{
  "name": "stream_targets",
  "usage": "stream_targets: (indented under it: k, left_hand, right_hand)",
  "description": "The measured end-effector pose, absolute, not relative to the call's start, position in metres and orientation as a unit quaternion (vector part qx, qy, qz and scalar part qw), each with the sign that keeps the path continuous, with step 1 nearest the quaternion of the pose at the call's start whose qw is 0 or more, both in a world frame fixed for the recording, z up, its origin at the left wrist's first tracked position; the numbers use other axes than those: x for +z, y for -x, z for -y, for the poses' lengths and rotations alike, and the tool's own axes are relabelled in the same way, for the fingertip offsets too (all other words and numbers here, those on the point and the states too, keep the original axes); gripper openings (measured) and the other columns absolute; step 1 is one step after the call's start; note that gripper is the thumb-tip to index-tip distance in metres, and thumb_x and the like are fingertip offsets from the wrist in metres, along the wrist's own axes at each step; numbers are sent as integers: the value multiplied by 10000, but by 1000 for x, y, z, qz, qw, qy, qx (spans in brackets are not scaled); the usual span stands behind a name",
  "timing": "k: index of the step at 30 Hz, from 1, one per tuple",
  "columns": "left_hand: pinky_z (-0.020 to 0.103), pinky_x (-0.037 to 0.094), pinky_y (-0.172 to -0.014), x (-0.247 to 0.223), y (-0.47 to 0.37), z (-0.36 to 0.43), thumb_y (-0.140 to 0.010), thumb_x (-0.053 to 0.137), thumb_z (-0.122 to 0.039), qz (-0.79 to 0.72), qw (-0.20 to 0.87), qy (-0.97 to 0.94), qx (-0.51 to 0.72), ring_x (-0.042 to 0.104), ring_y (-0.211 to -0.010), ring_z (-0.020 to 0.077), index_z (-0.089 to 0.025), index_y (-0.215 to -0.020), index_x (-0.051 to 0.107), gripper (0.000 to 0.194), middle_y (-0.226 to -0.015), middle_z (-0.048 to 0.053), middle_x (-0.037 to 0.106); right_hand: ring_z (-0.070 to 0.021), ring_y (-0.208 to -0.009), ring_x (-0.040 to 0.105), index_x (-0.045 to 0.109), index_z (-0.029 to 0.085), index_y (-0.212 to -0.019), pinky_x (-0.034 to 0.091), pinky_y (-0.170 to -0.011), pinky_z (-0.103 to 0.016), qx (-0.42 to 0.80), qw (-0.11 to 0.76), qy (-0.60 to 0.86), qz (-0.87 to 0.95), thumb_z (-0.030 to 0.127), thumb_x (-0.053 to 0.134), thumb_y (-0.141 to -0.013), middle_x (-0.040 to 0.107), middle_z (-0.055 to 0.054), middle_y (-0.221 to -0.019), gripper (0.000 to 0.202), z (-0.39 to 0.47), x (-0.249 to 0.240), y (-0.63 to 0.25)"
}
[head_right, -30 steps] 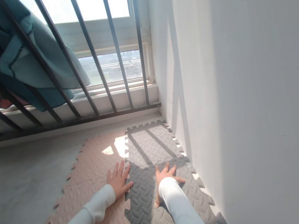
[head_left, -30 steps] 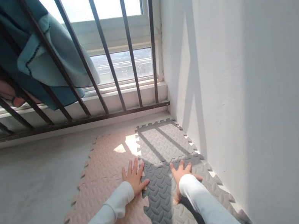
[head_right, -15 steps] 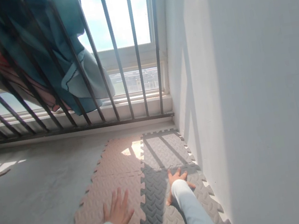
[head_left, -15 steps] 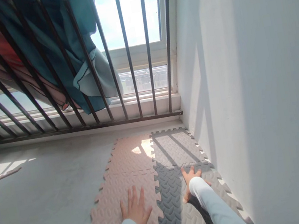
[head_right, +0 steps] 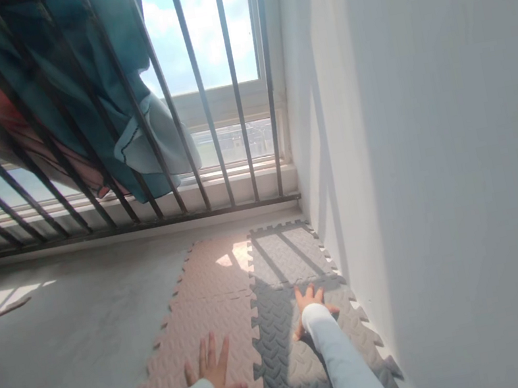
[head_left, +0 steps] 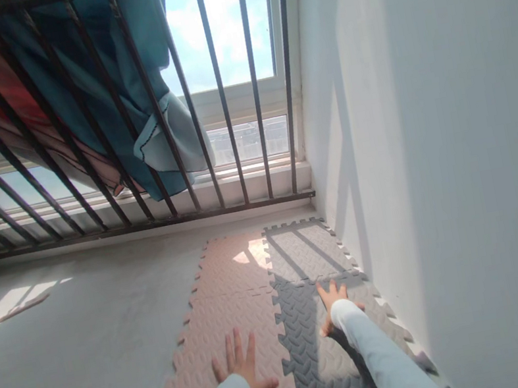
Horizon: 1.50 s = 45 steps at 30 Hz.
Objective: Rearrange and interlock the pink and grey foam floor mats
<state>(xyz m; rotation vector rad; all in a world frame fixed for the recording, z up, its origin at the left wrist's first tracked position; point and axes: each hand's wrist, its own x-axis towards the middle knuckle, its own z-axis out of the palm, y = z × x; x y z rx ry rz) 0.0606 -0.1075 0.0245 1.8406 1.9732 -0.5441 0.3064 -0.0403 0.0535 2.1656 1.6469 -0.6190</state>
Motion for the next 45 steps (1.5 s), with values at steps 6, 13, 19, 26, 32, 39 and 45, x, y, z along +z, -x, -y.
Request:
stream_targets:
  k: [6, 13, 19, 26, 32, 39, 45]
  left_hand:
    - [667, 46, -934, 29, -59, 102, -506, 498, -677, -696, 204, -665, -180, -116, -1303, 311, -315, -1355, 63, 1020, -1447, 79, -107]
    - [646, 106, -963, 55, -96, 143, -675, 503, -397, -667, 97, -721, -158, 38, -1313, 337, -256, -1361, 148, 786, -1461, 74, 0]
    - [500, 161, -1039, 52, -88, 214, -727, 429, -397, -595, 177, -757, -203, 146, -1309, 284, -169, -1352, 226, 695, -1446, 90, 128]
    - [512, 144, -1043, 35, -70, 229, -678, 507, -238, -578, 146, -783, -177, 65, -1322, 277, -215, -1369, 133, 786, -1457, 49, 59]
    - [493, 190, -1037, 32, -72, 231, -639, 551, -216, -582, 129, -790, -143, 102, -1317, 284, -196, -1363, 178, 816, -1457, 62, 106]
    - [452, 302, -992, 50, -81, 229, -714, 471, -249, -592, 133, -786, -120, 239, -1274, 300, -132, -1317, 316, 634, -1408, 119, 273]
    - [419, 312, -992, 49, -83, 231, -692, 502, -238, -583, 131, -793, -120, 244, -1269, 318, -120, -1304, 340, 644, -1400, 151, 276]
  right_hand:
    - [-305, -1303, 46, 100, 230, -1367, 191, -923, -626, -161, 77, -811, -557, 337, 603, -673, 18, -162, -1439, 864, 95, 57, -287]
    - [-265, -1290, 177, 285, 169, -1329, 227, -1011, -437, -193, 13, -780, -595, 328, 565, -675, 183, -145, -1419, 729, 193, 55, -233]
    - [-237, -1274, 235, 352, 135, -1298, 202, -1038, -373, -244, 18, -729, -639, 308, 528, -697, 267, -134, -1391, 649, 241, 54, -213]
    - [-231, -1312, 74, 224, 146, -1348, 134, -1042, -457, -270, 98, -703, -650, 408, 512, -723, 83, -102, -1440, 737, 250, 61, -204]
    - [-235, -1314, 43, 159, 123, -1361, 125, -1038, -465, -236, 119, -716, -647, 456, 515, -731, 45, -113, -1441, 796, 255, 67, -197]
    - [-219, -1313, 79, 163, 268, -1354, 150, -1008, -517, -190, 110, -711, -668, 340, 600, -688, 69, -67, -1445, 800, 264, 56, -201]
    - [-249, -1194, 349, 411, 241, -1252, 278, -948, -412, -129, 63, -735, -663, 254, 582, -683, 338, -140, -1350, 594, 268, 61, -191]
